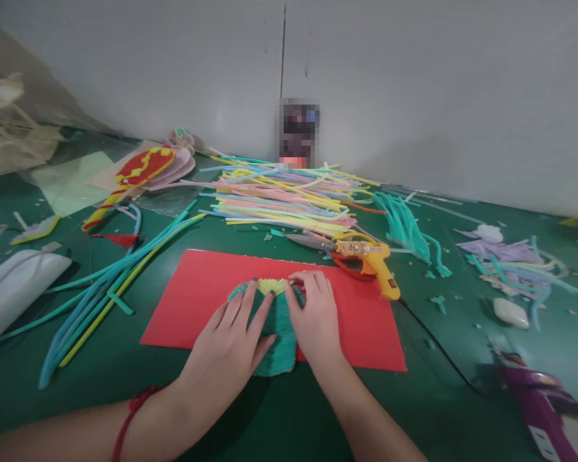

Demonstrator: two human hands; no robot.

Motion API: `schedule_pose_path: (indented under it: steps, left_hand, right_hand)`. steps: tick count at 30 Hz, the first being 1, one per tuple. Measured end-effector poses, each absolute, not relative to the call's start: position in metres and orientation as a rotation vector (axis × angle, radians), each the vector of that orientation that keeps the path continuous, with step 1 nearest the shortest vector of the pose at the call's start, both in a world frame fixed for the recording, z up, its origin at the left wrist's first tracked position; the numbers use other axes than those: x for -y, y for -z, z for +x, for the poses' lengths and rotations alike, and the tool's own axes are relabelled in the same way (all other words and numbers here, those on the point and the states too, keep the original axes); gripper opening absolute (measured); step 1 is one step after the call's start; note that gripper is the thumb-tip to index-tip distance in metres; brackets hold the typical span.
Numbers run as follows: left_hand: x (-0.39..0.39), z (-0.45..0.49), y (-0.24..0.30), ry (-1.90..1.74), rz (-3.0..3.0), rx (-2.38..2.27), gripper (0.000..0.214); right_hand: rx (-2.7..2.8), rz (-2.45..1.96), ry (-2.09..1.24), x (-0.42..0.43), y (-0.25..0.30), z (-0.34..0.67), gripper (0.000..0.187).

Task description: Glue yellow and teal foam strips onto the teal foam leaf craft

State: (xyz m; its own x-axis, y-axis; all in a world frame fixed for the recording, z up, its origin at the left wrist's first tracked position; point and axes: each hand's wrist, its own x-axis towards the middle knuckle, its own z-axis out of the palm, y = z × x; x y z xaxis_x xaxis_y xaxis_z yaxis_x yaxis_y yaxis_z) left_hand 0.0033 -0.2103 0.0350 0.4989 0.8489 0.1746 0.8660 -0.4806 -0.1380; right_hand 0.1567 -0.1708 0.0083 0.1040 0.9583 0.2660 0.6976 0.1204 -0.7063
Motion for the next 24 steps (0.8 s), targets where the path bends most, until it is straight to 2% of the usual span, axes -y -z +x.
schedule_pose_path:
  steps: [11,15,24]
  left_hand:
    - [0.187,-0.006,-0.042,0.132,-2.426,1.518,0.046]
    - [0.172,-0.011,-0.045,0.104,-2.426,1.608,0.032]
    - [0.152,-0.018,-0.040,0.365,-2.667,1.854,0.025]
  right_hand:
    - [1.569,-1.673,-0.512,0.172,-0.010,0.157,0.018]
    - [1.517,-1.685,-0.555,0.172,-0.009,0.159,0.020]
    - [1.419,-1.644,-0.638,0.172,-0.012,0.166,0.021]
